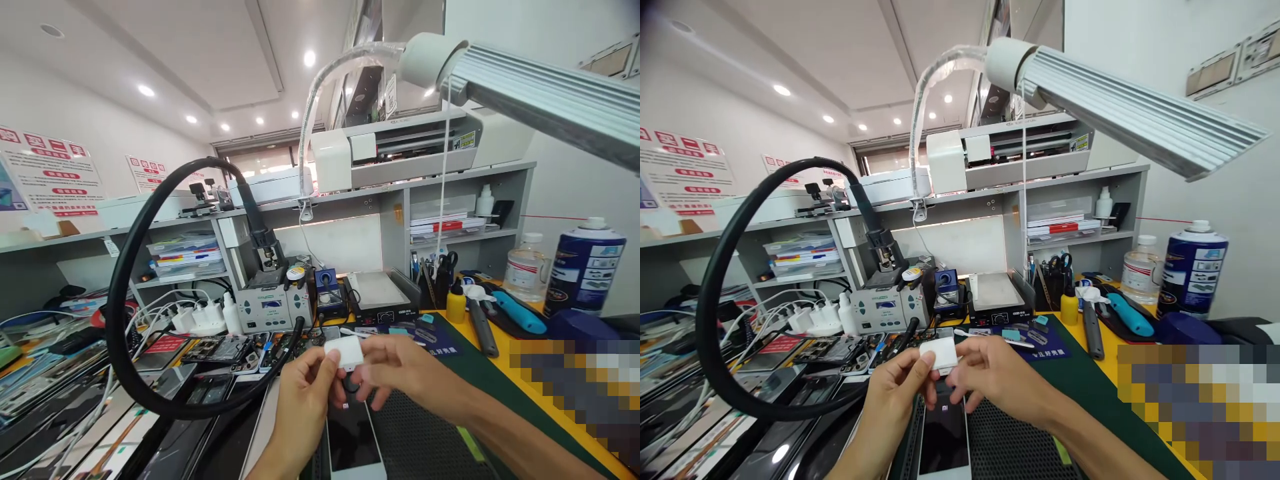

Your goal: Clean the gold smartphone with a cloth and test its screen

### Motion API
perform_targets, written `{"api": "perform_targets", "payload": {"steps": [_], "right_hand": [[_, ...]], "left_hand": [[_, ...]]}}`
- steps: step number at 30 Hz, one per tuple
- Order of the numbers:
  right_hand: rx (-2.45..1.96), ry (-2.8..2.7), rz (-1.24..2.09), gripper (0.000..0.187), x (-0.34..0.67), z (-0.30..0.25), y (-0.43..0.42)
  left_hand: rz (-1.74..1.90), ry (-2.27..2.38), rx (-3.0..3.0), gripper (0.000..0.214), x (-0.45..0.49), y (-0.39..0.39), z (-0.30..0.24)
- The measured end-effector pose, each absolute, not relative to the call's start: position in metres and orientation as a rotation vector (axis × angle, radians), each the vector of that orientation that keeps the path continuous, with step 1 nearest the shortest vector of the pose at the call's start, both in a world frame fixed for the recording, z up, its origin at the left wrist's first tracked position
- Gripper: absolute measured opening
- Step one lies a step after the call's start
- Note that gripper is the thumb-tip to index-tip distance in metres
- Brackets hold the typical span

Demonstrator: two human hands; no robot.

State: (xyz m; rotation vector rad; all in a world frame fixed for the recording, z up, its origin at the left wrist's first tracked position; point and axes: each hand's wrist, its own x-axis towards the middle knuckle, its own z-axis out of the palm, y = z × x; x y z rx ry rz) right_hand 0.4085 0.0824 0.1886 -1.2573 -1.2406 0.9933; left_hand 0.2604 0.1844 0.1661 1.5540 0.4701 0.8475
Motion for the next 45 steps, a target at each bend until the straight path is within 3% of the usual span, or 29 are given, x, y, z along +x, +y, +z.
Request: {"api": "perform_targets", "payload": {"steps": [4, 10, 13, 21, 45], "right_hand": [[-1.329, -1.120, 0.896, 0.035, 0.403, 0.180, 0.088], [-1.311, -1.179, 0.974, 0.011, 0.411, 0.181, 0.085], [-1.301, -1.210, 1.020, 0.021, 0.412, 0.187, 0.082], [-1.425, -1.108, 0.832, 0.013, 0.397, 0.186, 0.086], [-1.376, -1.011, 0.921, 0.009, 0.398, 0.183, 0.089]], "left_hand": [[0.823, 0.457, 1.581, 0.042, 0.260, 0.183, 0.165], [0.877, 0.468, 1.566, 0.040, 0.261, 0.191, 0.158], [0.878, 0.468, 1.540, 0.039, 0.261, 0.192, 0.157], [0.846, 0.499, 1.554, 0.030, 0.260, 0.179, 0.163], [0.803, 0.497, 1.635, 0.026, 0.260, 0.184, 0.160]]}}
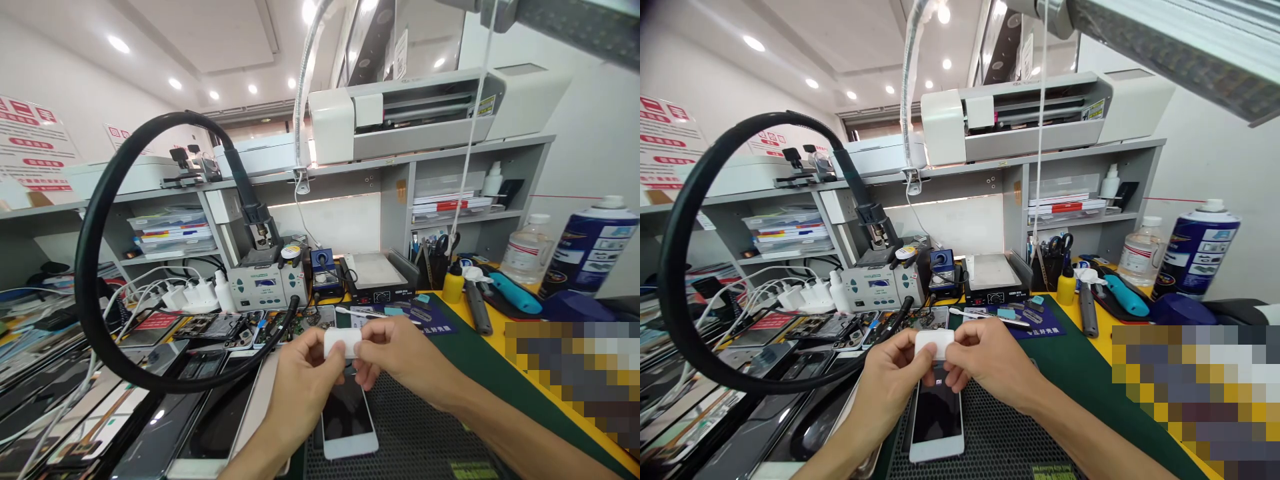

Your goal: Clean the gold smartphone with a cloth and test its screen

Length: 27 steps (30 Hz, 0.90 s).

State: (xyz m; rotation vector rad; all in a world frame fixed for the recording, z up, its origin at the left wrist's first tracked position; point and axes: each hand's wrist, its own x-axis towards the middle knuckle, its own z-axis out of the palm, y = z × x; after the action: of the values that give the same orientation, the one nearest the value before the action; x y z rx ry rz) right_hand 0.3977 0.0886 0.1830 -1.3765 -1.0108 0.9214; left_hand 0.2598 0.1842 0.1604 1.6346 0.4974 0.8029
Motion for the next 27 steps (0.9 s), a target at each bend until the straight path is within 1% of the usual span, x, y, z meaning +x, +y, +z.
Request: {"api": "perform_targets", "payload": {"steps": [11, 15, 18, 21, 22, 24, 27], "right_hand": [[-1.412, -1.016, 0.923, 0.012, 0.400, 0.181, 0.088], [-1.431, -1.043, 0.944, 0.013, 0.414, 0.185, 0.087], [-1.379, -1.033, 0.940, 0.023, 0.421, 0.189, 0.086], [-1.357, -0.952, 0.869, 0.041, 0.419, 0.188, 0.087], [-1.365, -0.938, 0.842, 0.044, 0.417, 0.187, 0.088], [-1.402, -0.980, 0.812, 0.045, 0.410, 0.184, 0.089], [-1.429, -1.132, 0.826, 0.041, 0.402, 0.184, 0.087]], "left_hand": [[0.789, 0.487, 1.661, 0.026, 0.259, 0.186, 0.161], [0.835, 0.496, 1.609, 0.028, 0.257, 0.187, 0.167], [0.851, 0.490, 1.571, 0.029, 0.255, 0.188, 0.170], [0.846, 0.484, 1.552, 0.030, 0.254, 0.188, 0.171], [0.840, 0.484, 1.553, 0.030, 0.254, 0.188, 0.171], [0.811, 0.478, 1.568, 0.031, 0.255, 0.187, 0.170], [0.767, 0.445, 1.598, 0.030, 0.256, 0.186, 0.168]]}}
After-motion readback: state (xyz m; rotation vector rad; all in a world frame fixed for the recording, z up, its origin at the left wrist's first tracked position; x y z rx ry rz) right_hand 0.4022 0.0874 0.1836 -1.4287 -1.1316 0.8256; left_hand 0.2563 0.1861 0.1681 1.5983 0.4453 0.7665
